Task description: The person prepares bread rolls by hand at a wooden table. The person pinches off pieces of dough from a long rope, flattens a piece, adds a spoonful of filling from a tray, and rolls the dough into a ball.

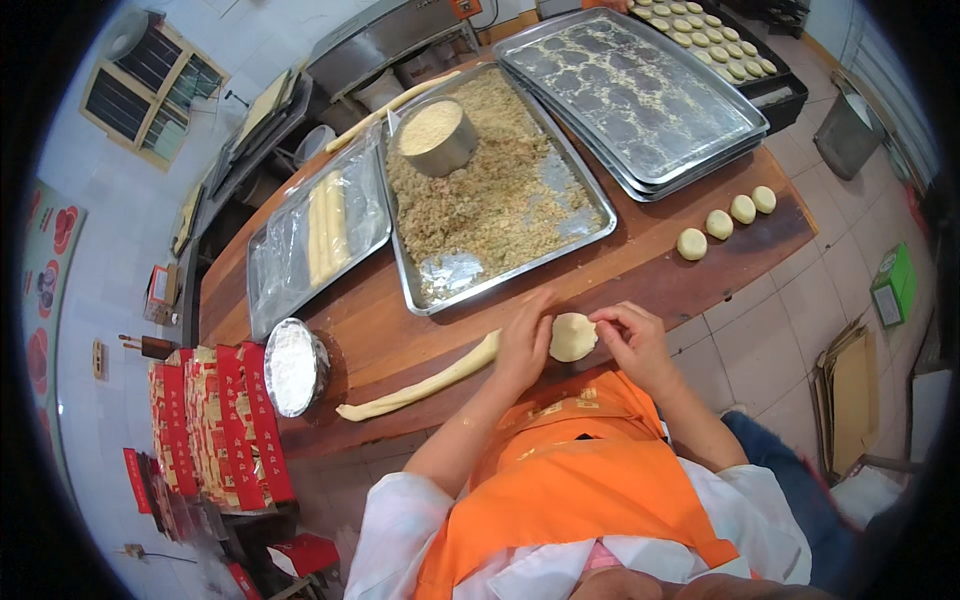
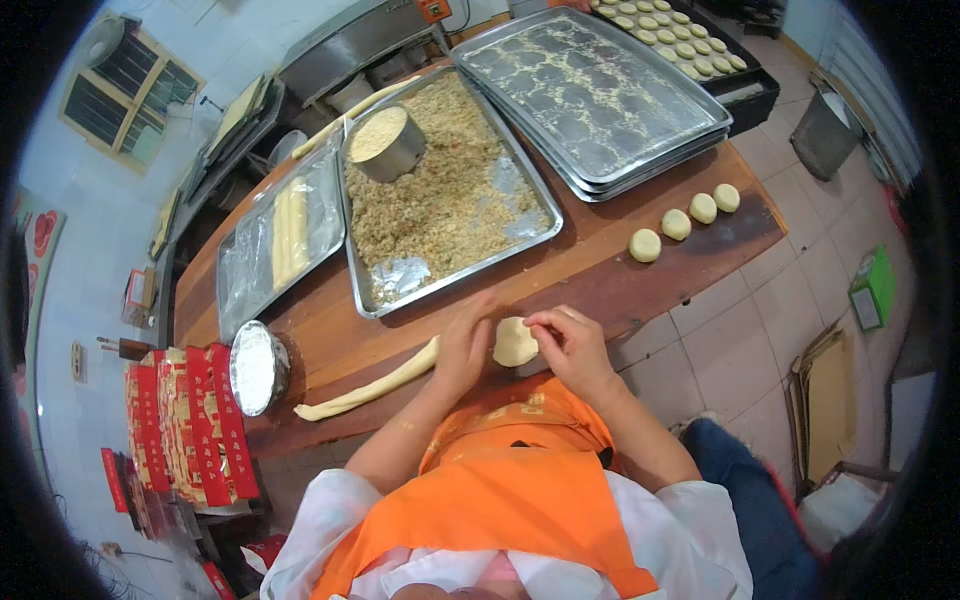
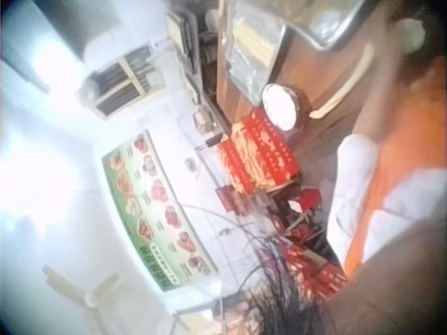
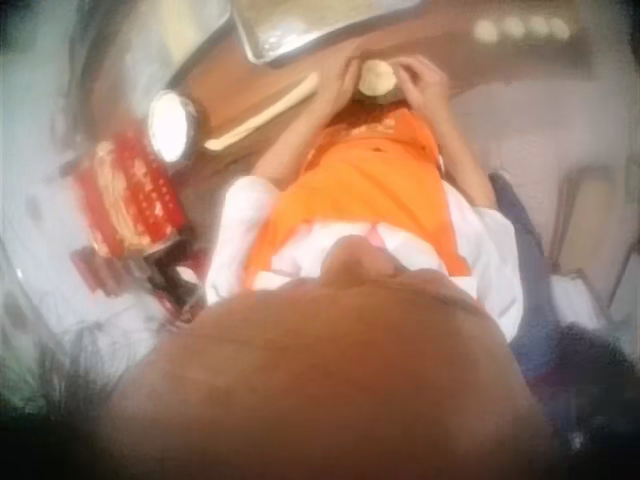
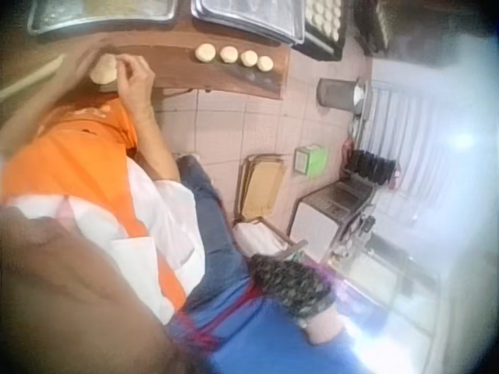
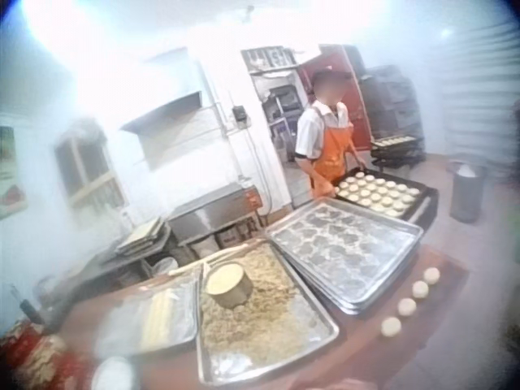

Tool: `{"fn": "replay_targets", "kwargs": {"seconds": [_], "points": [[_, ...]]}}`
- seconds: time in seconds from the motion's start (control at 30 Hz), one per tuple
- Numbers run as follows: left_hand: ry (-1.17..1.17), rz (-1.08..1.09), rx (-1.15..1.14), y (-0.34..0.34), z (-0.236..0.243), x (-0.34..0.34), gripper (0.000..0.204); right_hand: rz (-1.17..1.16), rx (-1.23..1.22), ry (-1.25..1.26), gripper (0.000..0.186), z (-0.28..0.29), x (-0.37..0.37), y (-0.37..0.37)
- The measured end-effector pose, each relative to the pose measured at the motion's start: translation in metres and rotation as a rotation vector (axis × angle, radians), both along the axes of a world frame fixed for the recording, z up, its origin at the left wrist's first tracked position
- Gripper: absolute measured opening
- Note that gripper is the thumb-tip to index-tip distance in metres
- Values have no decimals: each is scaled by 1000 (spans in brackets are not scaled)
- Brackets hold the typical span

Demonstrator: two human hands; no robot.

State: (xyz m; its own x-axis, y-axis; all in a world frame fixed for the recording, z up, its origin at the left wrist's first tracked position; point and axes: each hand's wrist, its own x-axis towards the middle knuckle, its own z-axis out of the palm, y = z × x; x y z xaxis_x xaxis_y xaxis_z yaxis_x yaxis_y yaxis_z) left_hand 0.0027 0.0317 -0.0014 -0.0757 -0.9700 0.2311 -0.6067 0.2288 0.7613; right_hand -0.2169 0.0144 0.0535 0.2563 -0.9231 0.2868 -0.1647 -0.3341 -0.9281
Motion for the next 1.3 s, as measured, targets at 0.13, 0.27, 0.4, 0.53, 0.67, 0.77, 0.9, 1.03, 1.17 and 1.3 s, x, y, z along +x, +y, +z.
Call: {"fn": "replay_targets", "kwargs": {"seconds": [0.13,0.27,0.4,0.53,0.67,0.77,0.9,1.03,1.17,1.3], "points": [[-479,292,-100,58,12,37,54,180,-50,96,17,-26,36,-1],[-430,237,-57,71,-2,57,49,409,-67,352,40,-20,88,-5],[-351,243,-176,68,-15,56,44,507,-189,399,40,-44,119,-9],[-441,281,-185,60,-19,49,26,471,-233,525,34,-42,126,-7],[-534,312,-235,52,-28,40,15,408,-339,532,27,-45,122,-6],[-587,304,-237,51,-31,33,13,389,-367,435,19,-58,113,-8],[-632,279,-125,48,-33,34,18,392,731,-179,18,-27,90,1],[-514,235,-9,54,5,28,41,358,229,6,17,4,50,-22],[-340,197,-29,48,17,30,57,431,-47,448,12,-1,30,-33],[-232,116,-157,19,29,21,56,431,-291,612,7,-23,33,-43]]}}
